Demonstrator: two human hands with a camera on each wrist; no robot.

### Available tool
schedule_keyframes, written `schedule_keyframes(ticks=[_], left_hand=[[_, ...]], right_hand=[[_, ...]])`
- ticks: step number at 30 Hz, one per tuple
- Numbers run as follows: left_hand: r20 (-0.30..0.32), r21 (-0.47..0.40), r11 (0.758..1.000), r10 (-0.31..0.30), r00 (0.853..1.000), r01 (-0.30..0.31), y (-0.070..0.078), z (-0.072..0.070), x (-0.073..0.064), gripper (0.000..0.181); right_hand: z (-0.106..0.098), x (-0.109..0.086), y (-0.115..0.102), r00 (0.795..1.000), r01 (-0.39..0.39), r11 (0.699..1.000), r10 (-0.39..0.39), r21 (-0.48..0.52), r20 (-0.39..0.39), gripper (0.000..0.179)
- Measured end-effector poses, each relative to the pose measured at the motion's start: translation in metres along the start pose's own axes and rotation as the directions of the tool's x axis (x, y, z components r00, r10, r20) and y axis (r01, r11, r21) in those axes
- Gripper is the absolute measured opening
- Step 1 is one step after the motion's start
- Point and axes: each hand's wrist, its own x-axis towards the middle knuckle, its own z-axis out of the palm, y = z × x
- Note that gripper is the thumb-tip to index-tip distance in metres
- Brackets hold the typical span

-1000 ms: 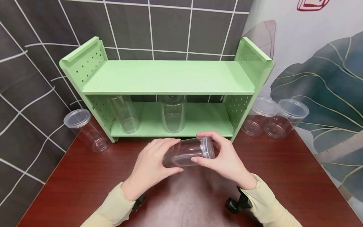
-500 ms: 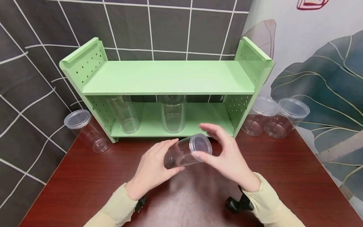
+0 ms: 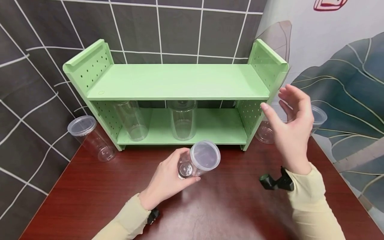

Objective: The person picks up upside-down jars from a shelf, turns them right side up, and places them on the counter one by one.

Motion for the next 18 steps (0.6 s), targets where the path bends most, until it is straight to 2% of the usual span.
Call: schedule_keyframes(ticks=[3, 9, 13, 18], left_hand=[[0.022, -0.039, 0.999, -0.033, 0.999, 0.033, 0.000, 0.004, 0.001, 0.082], [0.049, -0.100, 0.994, -0.040, 0.998, 0.044, 0.003, 0.011, 0.005, 0.081], [0.072, -0.134, 0.990, -0.030, 0.997, 0.039, 0.005, 0.018, 0.009, 0.081], [0.098, -0.181, 0.983, -0.013, 0.995, 0.031, 0.008, 0.029, 0.016, 0.082]], right_hand=[[-0.006, 0.015, 0.016, 0.999, -0.050, 0.997, 0.050, -0.058, -0.003, 0.060], [-0.003, 0.036, 0.035, 0.990, -0.142, 0.988, 0.142, -0.056, -0.001, 0.053], [0.001, 0.042, 0.042, 0.989, -0.144, 0.989, 0.143, -0.041, -0.030, 0.044], [0.002, 0.043, 0.046, 0.992, -0.110, 0.981, 0.099, -0.158, -0.075, 0.035]])
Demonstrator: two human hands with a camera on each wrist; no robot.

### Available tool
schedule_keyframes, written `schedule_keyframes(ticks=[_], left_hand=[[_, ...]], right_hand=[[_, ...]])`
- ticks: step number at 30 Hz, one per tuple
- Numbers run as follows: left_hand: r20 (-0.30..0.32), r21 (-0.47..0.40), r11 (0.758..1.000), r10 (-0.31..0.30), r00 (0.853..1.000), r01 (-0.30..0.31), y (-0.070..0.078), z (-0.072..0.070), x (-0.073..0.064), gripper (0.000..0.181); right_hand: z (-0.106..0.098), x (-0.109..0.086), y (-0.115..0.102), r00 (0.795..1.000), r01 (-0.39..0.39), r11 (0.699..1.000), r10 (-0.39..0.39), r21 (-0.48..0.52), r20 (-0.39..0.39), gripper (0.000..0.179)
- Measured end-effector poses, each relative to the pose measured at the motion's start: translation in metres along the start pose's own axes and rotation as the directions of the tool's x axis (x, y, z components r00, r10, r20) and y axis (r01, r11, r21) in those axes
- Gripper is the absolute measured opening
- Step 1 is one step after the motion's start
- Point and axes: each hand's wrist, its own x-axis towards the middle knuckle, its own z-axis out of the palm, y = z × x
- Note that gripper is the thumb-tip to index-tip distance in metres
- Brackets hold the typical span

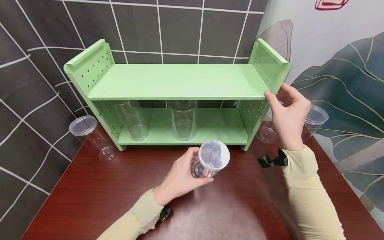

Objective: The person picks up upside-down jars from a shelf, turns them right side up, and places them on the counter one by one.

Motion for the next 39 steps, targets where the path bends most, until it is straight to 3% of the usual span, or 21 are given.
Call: schedule_keyframes(ticks=[8, 22, 35, 39], left_hand=[[0.037, -0.097, 0.995, 0.007, 0.999, -0.003, 0.004, 0.021, 0.018, 0.080], [0.083, -0.136, 0.988, -0.063, 0.995, 0.074, 0.002, 0.051, 0.038, 0.077], [0.098, -0.124, 0.988, -0.080, 0.992, 0.092, -0.002, 0.060, 0.044, 0.078], [0.095, -0.122, 0.989, -0.072, 0.993, 0.083, -0.003, 0.060, 0.044, 0.090]], right_hand=[[-0.002, 0.002, -0.001, 0.999, 0.048, 0.993, -0.049, -0.110, -0.009, 0.031], [-0.001, 0.004, -0.002, 0.999, 0.039, 0.993, -0.041, -0.116, -0.019, 0.027], [-0.001, 0.005, -0.002, 0.999, 0.040, 0.992, -0.042, -0.122, -0.016, 0.027], [-0.001, 0.005, -0.001, 0.999, 0.039, 0.991, -0.041, -0.124, -0.017, 0.027]])
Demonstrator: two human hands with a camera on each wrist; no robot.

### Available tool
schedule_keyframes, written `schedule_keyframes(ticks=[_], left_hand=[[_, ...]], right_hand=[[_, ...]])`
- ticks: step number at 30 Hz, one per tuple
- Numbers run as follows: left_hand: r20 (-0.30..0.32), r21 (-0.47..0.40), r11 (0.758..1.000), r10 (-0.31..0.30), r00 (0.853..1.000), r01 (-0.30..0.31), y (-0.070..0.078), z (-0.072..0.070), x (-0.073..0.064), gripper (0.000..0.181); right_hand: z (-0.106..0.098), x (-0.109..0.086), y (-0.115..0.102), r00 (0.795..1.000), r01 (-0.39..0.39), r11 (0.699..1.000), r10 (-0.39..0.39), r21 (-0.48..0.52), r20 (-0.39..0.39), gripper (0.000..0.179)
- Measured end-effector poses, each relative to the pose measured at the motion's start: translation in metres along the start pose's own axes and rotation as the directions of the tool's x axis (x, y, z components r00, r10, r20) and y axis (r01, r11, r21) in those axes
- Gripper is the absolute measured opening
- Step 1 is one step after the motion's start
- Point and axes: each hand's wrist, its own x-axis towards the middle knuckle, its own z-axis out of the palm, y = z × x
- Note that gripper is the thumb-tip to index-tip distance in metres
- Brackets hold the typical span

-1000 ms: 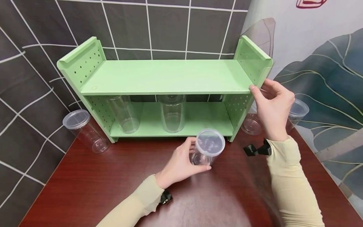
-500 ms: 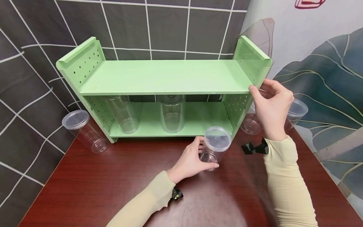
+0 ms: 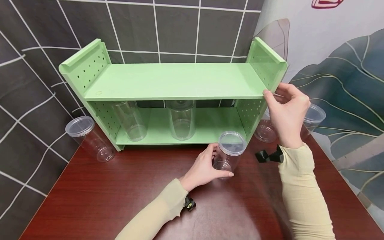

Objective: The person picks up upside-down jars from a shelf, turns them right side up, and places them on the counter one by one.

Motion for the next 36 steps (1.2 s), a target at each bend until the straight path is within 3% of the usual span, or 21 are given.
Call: schedule_keyframes(ticks=[5, 8, 11, 14, 18, 21, 23, 26, 33, 36], left_hand=[[-0.047, -0.018, 1.000, 0.008, 0.999, -0.009, 0.000, -0.013, -0.005, 0.107], [-0.116, -0.015, 1.000, 0.018, 0.993, -0.020, -0.001, -0.029, -0.010, 0.105], [-0.210, -0.007, 1.000, 0.020, 0.977, -0.021, -0.003, -0.046, -0.015, 0.098], [-0.326, 0.007, 1.000, -0.004, 0.945, 0.007, -0.007, -0.063, -0.018, 0.091], [-0.483, 0.001, 0.999, -0.045, 0.874, 0.052, -0.013, -0.080, -0.020, 0.086], [-0.561, 0.001, 0.998, -0.049, 0.826, 0.061, -0.016, -0.090, -0.018, 0.087], [-0.586, 0.004, 0.998, -0.052, 0.809, 0.067, -0.018, -0.095, -0.015, 0.089], [-0.599, 0.002, 0.997, -0.062, 0.799, 0.079, -0.021, -0.100, -0.008, 0.097], [-0.588, 0.011, 0.984, -0.138, 0.797, 0.179, -0.029, -0.103, 0.008, 0.104], [-0.584, 0.023, 0.981, -0.143, 0.799, 0.192, -0.031, -0.102, 0.014, 0.104]], right_hand=[[0.000, 0.000, 0.000, 1.000, 0.005, 1.000, -0.005, -0.004, 0.000, 0.027], [-0.001, 0.000, 0.000, 1.000, 0.005, 1.000, -0.005, -0.001, -0.003, 0.027], [-0.001, 0.000, 0.000, 1.000, -0.001, 1.000, 0.001, 0.010, -0.006, 0.027], [-0.001, 0.000, 0.000, 1.000, -0.005, 1.000, 0.005, 0.014, -0.008, 0.027], [-0.001, 0.000, 0.000, 1.000, -0.004, 1.000, 0.004, 0.010, -0.007, 0.027], [0.000, 0.000, 0.000, 1.000, -0.002, 1.000, 0.002, 0.010, -0.003, 0.027], [0.000, 0.001, 0.000, 1.000, 0.000, 1.000, 0.000, 0.011, -0.003, 0.027], [0.000, 0.001, 0.001, 1.000, 0.007, 1.000, -0.007, 0.013, -0.005, 0.027], [0.000, 0.000, 0.002, 1.000, 0.004, 1.000, -0.004, 0.012, -0.001, 0.027], [0.000, 0.000, 0.003, 1.000, 0.005, 1.000, -0.005, 0.017, 0.002, 0.027]])
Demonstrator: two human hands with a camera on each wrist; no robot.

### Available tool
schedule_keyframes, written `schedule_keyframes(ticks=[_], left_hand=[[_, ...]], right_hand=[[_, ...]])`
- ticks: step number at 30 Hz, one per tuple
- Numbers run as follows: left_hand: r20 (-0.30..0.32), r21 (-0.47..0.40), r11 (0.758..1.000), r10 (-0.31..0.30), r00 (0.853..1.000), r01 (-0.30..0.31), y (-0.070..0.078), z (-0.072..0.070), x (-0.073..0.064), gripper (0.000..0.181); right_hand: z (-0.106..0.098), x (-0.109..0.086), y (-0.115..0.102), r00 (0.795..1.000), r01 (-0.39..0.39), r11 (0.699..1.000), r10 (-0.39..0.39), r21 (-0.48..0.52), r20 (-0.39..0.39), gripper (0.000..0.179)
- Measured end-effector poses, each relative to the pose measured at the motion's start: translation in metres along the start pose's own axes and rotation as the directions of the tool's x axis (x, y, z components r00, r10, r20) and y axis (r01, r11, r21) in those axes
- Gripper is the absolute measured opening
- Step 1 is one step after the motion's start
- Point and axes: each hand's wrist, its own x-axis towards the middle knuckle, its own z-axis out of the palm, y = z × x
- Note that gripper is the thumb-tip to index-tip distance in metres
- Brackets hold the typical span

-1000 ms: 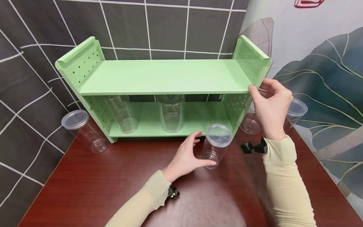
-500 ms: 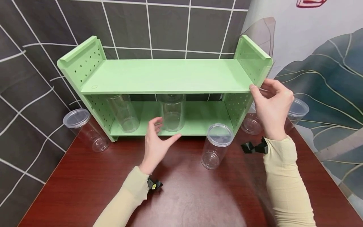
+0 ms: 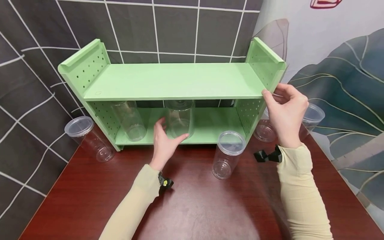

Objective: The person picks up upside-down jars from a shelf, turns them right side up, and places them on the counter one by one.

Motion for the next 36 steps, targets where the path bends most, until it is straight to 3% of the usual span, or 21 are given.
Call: schedule_keyframes(ticks=[5, 13, 21, 28, 36], left_hand=[[0.024, 0.014, 1.000, -0.006, 1.000, 0.005, 0.000, 0.003, 0.006, 0.107], [0.080, 0.044, 0.997, -0.066, 0.995, 0.062, -0.004, 0.004, 0.013, 0.112], [0.079, 0.054, 0.998, -0.041, 0.996, 0.037, -0.006, 0.002, 0.014, 0.110], [0.117, 0.099, 0.994, -0.064, 0.991, 0.052, -0.004, -0.008, 0.006, 0.108], [0.154, 0.067, 0.994, -0.094, 0.984, 0.084, -0.004, -0.023, -0.010, 0.107]], right_hand=[[0.001, -0.001, 0.001, 1.000, 0.004, 1.000, -0.004, 0.019, 0.003, 0.027], [0.001, -0.002, 0.000, 1.000, 0.015, 1.000, -0.015, 0.025, 0.008, 0.027], [0.001, -0.002, 0.000, 1.000, 0.018, 1.000, -0.019, 0.018, 0.010, 0.028], [0.000, -0.002, -0.001, 1.000, 0.018, 0.999, -0.018, 0.027, 0.005, 0.028], [-0.001, -0.002, -0.001, 1.000, 0.012, 1.000, -0.012, 0.025, 0.008, 0.028]])
